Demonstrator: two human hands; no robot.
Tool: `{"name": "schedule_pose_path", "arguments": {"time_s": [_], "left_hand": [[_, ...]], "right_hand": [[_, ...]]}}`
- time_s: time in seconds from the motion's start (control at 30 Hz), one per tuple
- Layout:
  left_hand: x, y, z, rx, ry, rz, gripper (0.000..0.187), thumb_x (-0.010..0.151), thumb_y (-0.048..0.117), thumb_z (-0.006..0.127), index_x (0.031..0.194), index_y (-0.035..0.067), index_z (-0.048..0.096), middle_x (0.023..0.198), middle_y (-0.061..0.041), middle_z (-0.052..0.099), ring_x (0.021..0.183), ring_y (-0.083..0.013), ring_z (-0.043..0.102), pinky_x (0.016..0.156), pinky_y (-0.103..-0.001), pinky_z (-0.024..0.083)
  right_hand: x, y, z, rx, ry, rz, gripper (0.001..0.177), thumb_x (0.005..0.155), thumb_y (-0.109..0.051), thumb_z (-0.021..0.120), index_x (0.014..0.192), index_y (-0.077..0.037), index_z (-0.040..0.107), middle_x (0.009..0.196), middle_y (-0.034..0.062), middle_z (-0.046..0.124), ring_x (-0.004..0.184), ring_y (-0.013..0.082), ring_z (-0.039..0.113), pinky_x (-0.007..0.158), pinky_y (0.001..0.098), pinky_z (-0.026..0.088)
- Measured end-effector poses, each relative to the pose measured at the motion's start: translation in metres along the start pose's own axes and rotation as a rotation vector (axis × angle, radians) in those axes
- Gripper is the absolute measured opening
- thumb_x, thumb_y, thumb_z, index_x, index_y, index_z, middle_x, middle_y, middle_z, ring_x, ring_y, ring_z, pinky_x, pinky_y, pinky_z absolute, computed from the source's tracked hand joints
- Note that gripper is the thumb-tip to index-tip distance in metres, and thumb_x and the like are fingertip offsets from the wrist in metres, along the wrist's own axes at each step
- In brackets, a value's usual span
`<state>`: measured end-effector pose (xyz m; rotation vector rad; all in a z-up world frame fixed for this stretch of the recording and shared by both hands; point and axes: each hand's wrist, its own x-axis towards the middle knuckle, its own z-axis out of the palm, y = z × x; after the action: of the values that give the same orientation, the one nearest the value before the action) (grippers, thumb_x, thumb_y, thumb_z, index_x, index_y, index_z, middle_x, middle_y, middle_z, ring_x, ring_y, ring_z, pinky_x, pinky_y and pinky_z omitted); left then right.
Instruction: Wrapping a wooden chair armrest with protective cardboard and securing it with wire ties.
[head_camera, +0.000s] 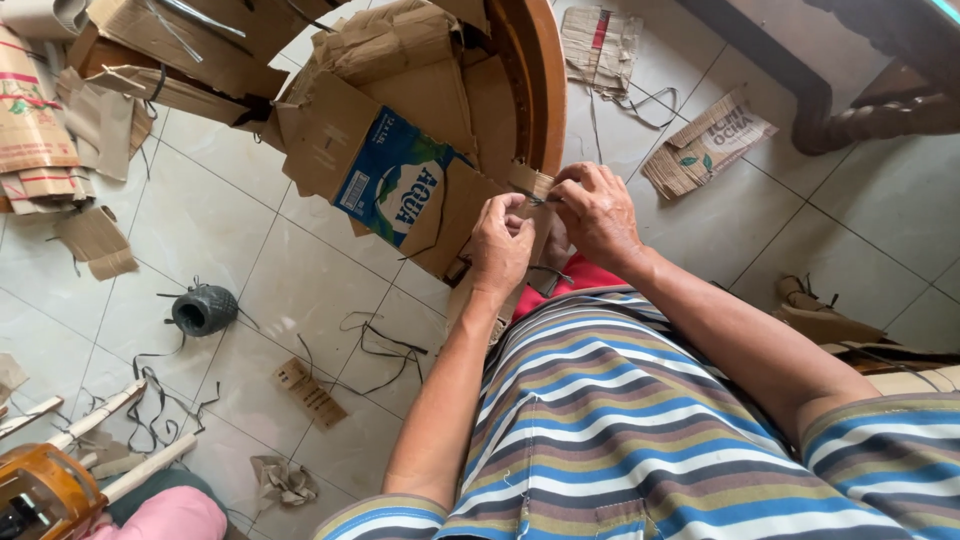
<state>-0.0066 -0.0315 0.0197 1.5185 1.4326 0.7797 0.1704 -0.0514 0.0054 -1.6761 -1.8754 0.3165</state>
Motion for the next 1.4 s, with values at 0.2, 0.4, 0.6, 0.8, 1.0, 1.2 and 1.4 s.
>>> {"name": "schedule_pose_path", "arguments": {"time_s": [0.2, 0.4, 0.6, 0.8, 1.0, 1.2, 1.4], "left_hand": [[0.0, 0.0, 0.008, 0.081, 0.054, 0.045, 0.023, 0.082, 0.008, 0.077, 0.103, 0.01, 0.07, 0.097, -0.004, 0.066, 0.072, -0.0172, 0.071, 0.057, -0.024, 0.063], [0.002, 0.004, 0.013, 0.142, 0.066, 0.084, 0.02, 0.083, 0.017, 0.08, 0.098, 0.012, 0.069, 0.098, -0.001, 0.066, 0.072, -0.0184, 0.07, 0.058, -0.026, 0.063], [0.008, -0.007, 0.018, 0.316, 0.039, 0.201, 0.021, 0.09, 0.027, 0.077, 0.1, 0.015, 0.065, 0.098, 0.0, 0.062, 0.086, -0.0218, 0.07, 0.072, -0.033, 0.061], [0.014, -0.01, 0.021, 0.531, 0.013, 0.321, 0.014, 0.093, 0.028, 0.068, 0.095, 0.018, 0.059, 0.09, 0.0, 0.057, 0.085, -0.025, 0.066, 0.072, -0.039, 0.056], [0.019, -0.013, 0.024, 0.574, 0.005, 0.345, 0.011, 0.093, 0.028, 0.066, 0.092, 0.02, 0.058, 0.088, 0.001, 0.056, 0.085, -0.0234, 0.065, 0.071, -0.038, 0.055], [0.025, -0.009, 0.024, 0.456, 0.005, 0.298, 0.017, 0.085, 0.026, 0.072, 0.087, 0.019, 0.058, 0.085, -0.001, 0.055, 0.082, -0.0289, 0.065, 0.069, -0.043, 0.055], [0.032, -0.016, 0.026, 0.304, -0.036, 0.214, 0.014, 0.088, 0.023, 0.069, 0.084, 0.016, 0.057, 0.082, -0.004, 0.054, 0.082, -0.0326, 0.066, 0.07, -0.043, 0.055]], "right_hand": [[-0.003, 0.001, 0.003, 0.181, 0.019, 0.088, 0.012, 0.093, -0.012, 0.077, 0.097, -0.018, 0.067, 0.11, 0.0021, 0.064, 0.101, 0.0299, 0.067, 0.08, 0.0416, 0.054], [-0.002, -0.012, -0.003, 0.297, 0.004, 0.179, 0.014, 0.096, -0.003, 0.07, 0.098, -0.013, 0.062, 0.112, 0.0048, 0.061, 0.099, 0.0343, 0.069, 0.078, 0.0451, 0.057], [-0.003, -0.012, -0.004, 0.316, -0.016, 0.203, 0.015, 0.097, 0.0, 0.067, 0.097, -0.013, 0.059, 0.113, 0.0072, 0.06, 0.098, 0.0375, 0.069, 0.077, 0.0476, 0.057], [-0.003, -0.007, 0.001, 0.322, -0.028, 0.213, 0.012, 0.099, -0.003, 0.067, 0.098, -0.013, 0.06, 0.112, 0.0083, 0.06, 0.099, 0.0402, 0.069, 0.078, 0.0485, 0.057], [-0.007, 0.004, 0.015, 0.428, -0.01, 0.278, 0.015, 0.1, 0.001, 0.064, 0.097, -0.013, 0.06, 0.107, 0.0086, 0.062, 0.098, 0.0368, 0.071, 0.079, 0.0411, 0.057], [-0.005, 0.005, 0.011, 0.434, -0.01, 0.245, 0.013, 0.1, 0.003, 0.065, 0.096, -0.009, 0.061, 0.107, 0.0117, 0.064, 0.092, 0.0375, 0.071, 0.074, 0.0409, 0.058], [-0.002, 0.0, 0.009, 0.479, 0.009, 0.272, 0.011, 0.101, 0.003, 0.064, 0.097, -0.007, 0.06, 0.11, 0.0134, 0.064, 0.082, 0.0329, 0.072, 0.067, 0.0391, 0.058]]}}
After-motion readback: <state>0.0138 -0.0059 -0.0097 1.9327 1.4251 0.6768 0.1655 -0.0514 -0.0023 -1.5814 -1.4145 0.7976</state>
